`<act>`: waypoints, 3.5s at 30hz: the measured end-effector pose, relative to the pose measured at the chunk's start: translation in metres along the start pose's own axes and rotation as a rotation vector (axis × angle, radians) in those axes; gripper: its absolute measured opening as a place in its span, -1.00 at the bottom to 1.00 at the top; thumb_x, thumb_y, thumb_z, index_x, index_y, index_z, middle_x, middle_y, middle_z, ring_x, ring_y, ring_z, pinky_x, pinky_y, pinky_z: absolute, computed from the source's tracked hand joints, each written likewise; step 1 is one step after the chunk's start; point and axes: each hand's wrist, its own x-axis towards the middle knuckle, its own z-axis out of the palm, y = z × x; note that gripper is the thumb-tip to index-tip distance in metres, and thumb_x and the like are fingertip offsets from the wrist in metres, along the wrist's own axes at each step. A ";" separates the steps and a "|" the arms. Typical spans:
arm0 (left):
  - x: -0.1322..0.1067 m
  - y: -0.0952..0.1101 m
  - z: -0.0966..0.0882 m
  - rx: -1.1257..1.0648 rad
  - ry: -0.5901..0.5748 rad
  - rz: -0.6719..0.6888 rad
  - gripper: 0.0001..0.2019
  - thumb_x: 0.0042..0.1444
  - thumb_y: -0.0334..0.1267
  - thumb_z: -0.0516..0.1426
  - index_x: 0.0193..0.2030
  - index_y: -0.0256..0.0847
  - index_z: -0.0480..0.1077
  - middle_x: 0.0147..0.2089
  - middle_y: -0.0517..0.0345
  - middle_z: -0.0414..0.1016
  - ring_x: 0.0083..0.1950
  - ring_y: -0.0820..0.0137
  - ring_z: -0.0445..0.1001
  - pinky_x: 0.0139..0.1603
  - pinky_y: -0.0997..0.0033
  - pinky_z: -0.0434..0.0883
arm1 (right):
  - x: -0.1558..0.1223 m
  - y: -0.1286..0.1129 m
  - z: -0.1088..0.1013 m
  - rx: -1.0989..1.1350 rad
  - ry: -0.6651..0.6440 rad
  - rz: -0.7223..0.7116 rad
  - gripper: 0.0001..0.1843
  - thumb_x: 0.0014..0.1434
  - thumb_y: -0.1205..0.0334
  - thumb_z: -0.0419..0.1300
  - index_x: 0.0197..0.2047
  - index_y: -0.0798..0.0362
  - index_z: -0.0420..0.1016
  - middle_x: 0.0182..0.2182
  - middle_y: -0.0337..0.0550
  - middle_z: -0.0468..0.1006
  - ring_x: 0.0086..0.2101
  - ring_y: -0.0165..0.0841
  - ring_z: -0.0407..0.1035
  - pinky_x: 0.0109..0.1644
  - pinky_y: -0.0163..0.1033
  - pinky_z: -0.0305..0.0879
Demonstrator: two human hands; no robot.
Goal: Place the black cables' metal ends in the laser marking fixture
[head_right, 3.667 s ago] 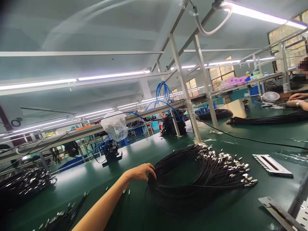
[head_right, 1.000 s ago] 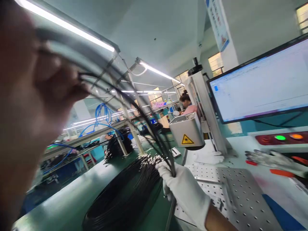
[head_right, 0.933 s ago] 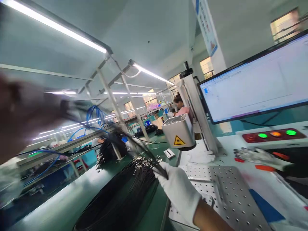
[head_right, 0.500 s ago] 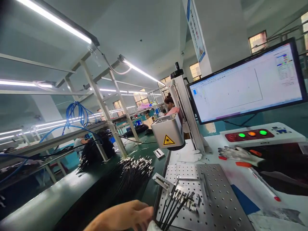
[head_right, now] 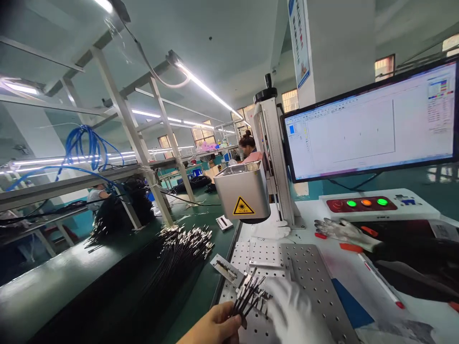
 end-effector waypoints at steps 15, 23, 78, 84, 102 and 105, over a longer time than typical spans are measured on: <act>0.013 -0.003 0.034 0.192 0.325 0.006 -0.89 -0.11 -0.28 0.09 -0.58 -0.16 0.24 -0.62 0.27 0.24 -0.46 0.40 0.33 -0.40 0.44 0.19 | -0.018 0.037 0.037 -0.193 -0.100 -0.160 -0.69 0.06 0.26 0.13 -0.14 0.06 0.60 -0.22 -0.10 0.61 -0.22 -0.18 0.52 -0.24 -0.12 0.53; 0.013 -0.011 0.041 0.259 0.346 -0.014 -0.75 -0.14 -0.24 0.14 -0.66 -0.12 0.11 -0.62 0.30 0.01 -0.37 0.38 0.23 -0.30 0.43 0.14 | -0.018 0.035 0.030 -0.265 -0.171 -0.330 -0.70 0.06 0.34 0.10 -0.14 -0.07 0.52 -0.24 -0.14 0.55 -0.32 -0.22 0.47 -0.35 -0.15 0.45; 0.009 -0.012 0.037 0.110 0.344 0.026 -0.80 -0.02 -0.15 0.10 -0.52 -0.16 0.18 -0.57 0.31 0.16 -0.46 0.48 0.18 -0.41 0.45 0.08 | -0.033 0.042 0.050 -0.173 -0.255 -0.175 -0.77 0.16 0.22 0.16 -0.09 -0.18 0.48 -0.11 -0.04 0.41 -0.25 -0.12 0.33 -0.25 -0.09 0.30; 0.004 -0.009 0.042 0.543 0.419 -0.064 -0.78 -0.04 -0.19 0.08 -0.54 -0.14 0.07 -0.52 0.26 0.14 -0.41 0.43 0.15 -0.34 0.37 0.02 | -0.031 0.034 0.044 -0.254 -0.265 -0.195 -0.74 0.13 0.30 0.16 -0.11 -0.14 0.50 -0.11 0.02 0.42 -0.26 -0.11 0.35 -0.27 -0.07 0.34; 0.010 -0.010 0.044 0.488 0.372 -0.091 -0.81 -0.05 -0.19 0.15 -0.56 -0.19 0.26 -0.50 0.23 0.26 -0.37 0.40 0.25 -0.32 0.41 0.12 | -0.021 0.027 0.030 -0.013 -0.206 -0.149 -0.62 0.13 0.33 0.06 -0.03 -0.06 0.54 -0.19 0.07 0.48 -0.27 -0.10 0.36 -0.24 -0.02 0.38; 0.010 -0.008 0.045 0.436 0.338 -0.103 -0.80 -0.05 -0.21 0.14 -0.58 -0.18 0.20 -0.52 0.27 0.19 -0.38 0.42 0.23 -0.33 0.41 0.11 | -0.020 0.024 0.034 -0.009 -0.266 -0.117 -0.65 0.11 0.30 0.09 -0.06 -0.12 0.54 -0.21 -0.02 0.49 -0.29 -0.13 0.33 -0.22 -0.02 0.34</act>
